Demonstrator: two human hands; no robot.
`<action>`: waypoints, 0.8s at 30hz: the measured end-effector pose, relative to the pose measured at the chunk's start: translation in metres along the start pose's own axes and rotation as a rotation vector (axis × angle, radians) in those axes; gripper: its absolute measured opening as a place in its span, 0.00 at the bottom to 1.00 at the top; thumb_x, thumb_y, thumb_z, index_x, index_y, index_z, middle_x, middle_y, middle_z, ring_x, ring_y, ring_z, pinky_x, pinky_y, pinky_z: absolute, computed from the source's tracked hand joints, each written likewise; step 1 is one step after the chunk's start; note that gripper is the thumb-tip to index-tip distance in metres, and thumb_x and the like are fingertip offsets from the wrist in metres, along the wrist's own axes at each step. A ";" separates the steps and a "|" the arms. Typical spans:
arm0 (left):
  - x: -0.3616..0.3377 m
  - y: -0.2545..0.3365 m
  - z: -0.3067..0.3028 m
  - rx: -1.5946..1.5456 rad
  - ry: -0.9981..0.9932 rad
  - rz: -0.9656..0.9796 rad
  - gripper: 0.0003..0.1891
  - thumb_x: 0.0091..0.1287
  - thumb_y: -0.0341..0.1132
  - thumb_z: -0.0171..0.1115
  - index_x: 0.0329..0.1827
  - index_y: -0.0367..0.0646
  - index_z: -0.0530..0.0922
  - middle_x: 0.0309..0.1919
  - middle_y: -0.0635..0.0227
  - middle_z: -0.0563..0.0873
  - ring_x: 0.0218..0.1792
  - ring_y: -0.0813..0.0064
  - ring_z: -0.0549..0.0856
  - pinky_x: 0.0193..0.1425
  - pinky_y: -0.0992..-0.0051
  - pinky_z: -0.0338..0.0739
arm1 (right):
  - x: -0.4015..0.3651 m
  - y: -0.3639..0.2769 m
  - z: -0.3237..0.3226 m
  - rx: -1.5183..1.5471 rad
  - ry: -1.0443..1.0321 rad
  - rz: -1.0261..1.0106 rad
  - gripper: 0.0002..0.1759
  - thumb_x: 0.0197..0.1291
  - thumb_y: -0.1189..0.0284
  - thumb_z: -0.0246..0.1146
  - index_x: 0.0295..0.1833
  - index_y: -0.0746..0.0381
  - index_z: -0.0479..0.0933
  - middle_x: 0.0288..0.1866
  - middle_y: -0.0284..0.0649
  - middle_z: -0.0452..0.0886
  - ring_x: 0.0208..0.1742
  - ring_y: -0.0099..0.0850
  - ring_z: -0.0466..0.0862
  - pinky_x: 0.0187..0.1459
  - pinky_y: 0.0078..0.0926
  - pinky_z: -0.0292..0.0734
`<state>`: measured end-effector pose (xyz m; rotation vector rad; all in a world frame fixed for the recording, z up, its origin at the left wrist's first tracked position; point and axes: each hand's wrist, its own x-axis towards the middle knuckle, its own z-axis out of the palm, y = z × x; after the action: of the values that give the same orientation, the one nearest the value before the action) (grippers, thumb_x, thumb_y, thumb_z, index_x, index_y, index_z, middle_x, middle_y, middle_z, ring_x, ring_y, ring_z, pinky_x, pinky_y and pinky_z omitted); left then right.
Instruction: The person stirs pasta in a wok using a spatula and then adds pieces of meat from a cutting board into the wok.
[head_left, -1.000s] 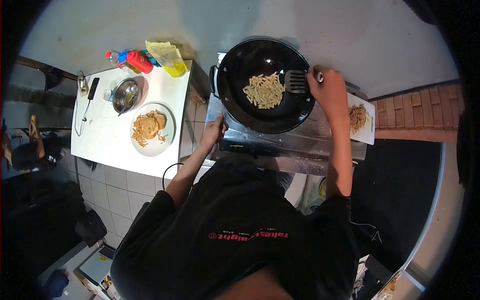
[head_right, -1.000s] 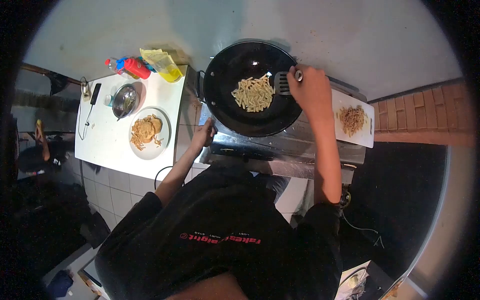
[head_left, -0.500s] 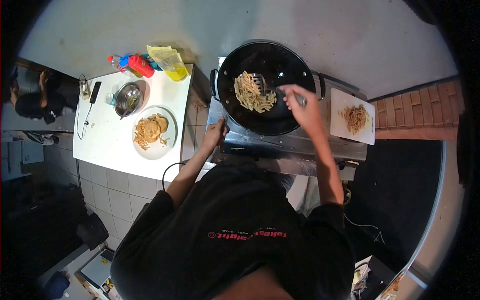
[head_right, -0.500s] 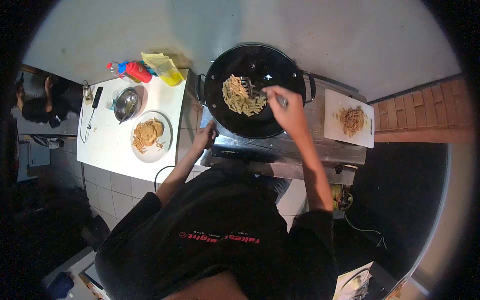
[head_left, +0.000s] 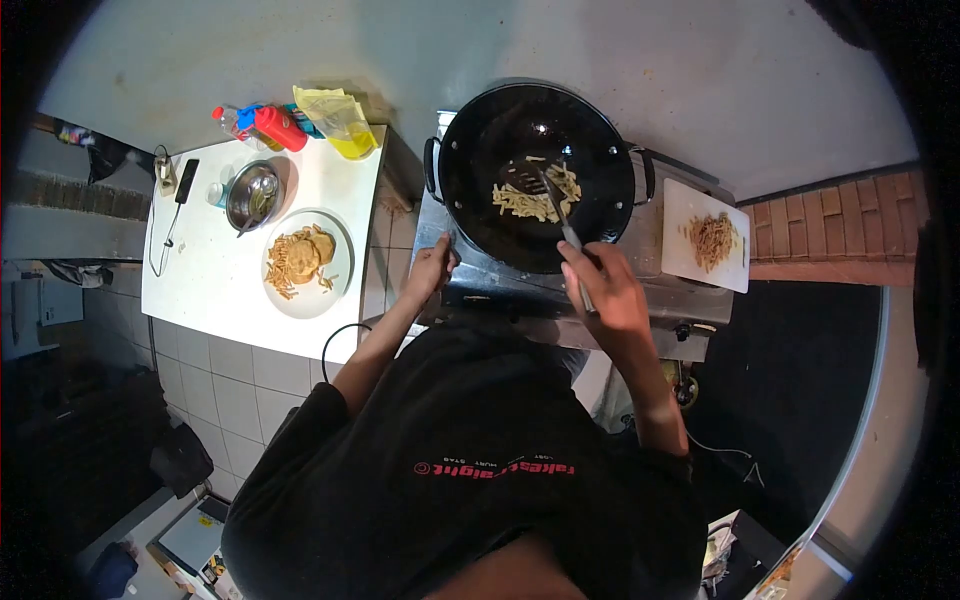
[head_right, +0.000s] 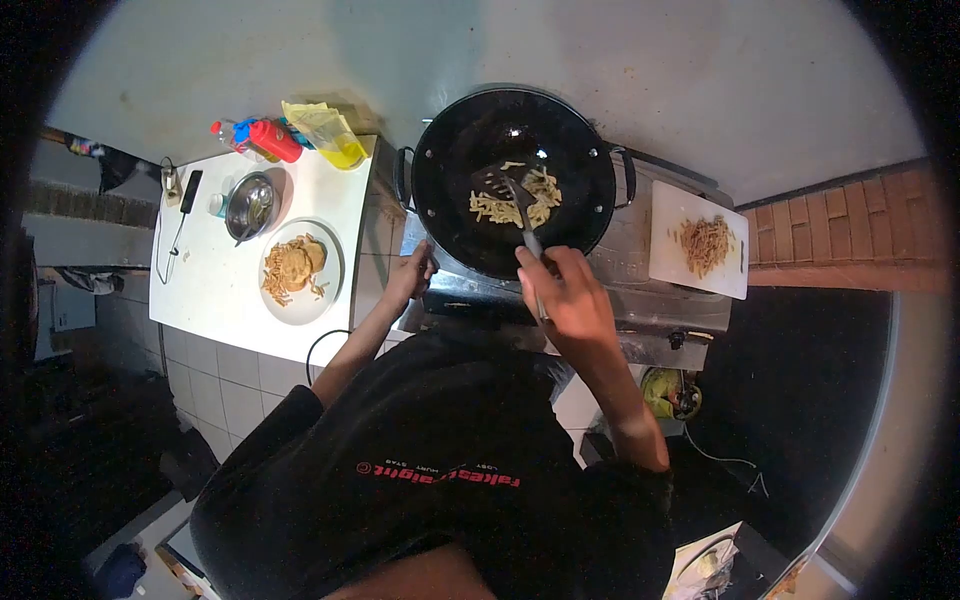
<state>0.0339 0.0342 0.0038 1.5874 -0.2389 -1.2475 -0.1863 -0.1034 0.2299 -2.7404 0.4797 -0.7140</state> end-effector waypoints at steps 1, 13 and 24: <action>0.000 0.000 0.000 -0.001 0.005 -0.005 0.33 0.71 0.65 0.46 0.14 0.49 0.68 0.07 0.77 0.62 0.07 0.82 0.61 0.13 0.78 0.48 | 0.001 0.000 -0.002 0.026 0.010 0.051 0.16 0.55 0.76 0.68 0.51 0.63 0.81 0.38 0.43 0.74 0.39 0.38 0.80 0.37 0.33 0.79; -0.002 0.002 0.001 -0.018 0.035 -0.026 0.33 0.73 0.60 0.47 0.12 0.47 0.69 0.07 0.76 0.65 0.08 0.82 0.63 0.14 0.78 0.51 | 0.007 0.002 0.034 0.110 0.079 0.183 0.13 0.55 0.78 0.68 0.47 0.62 0.81 0.34 0.41 0.74 0.35 0.38 0.80 0.36 0.34 0.77; -0.004 0.003 0.003 0.035 0.050 -0.001 0.33 0.72 0.62 0.47 0.13 0.47 0.69 0.07 0.75 0.65 0.08 0.81 0.63 0.15 0.77 0.49 | 0.037 0.021 -0.015 0.062 0.266 0.425 0.12 0.63 0.70 0.62 0.30 0.67 0.78 0.21 0.50 0.76 0.21 0.47 0.77 0.26 0.36 0.69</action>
<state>0.0316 0.0339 0.0087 1.6468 -0.2292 -1.2092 -0.1689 -0.1396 0.2512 -2.3732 1.0382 -0.9551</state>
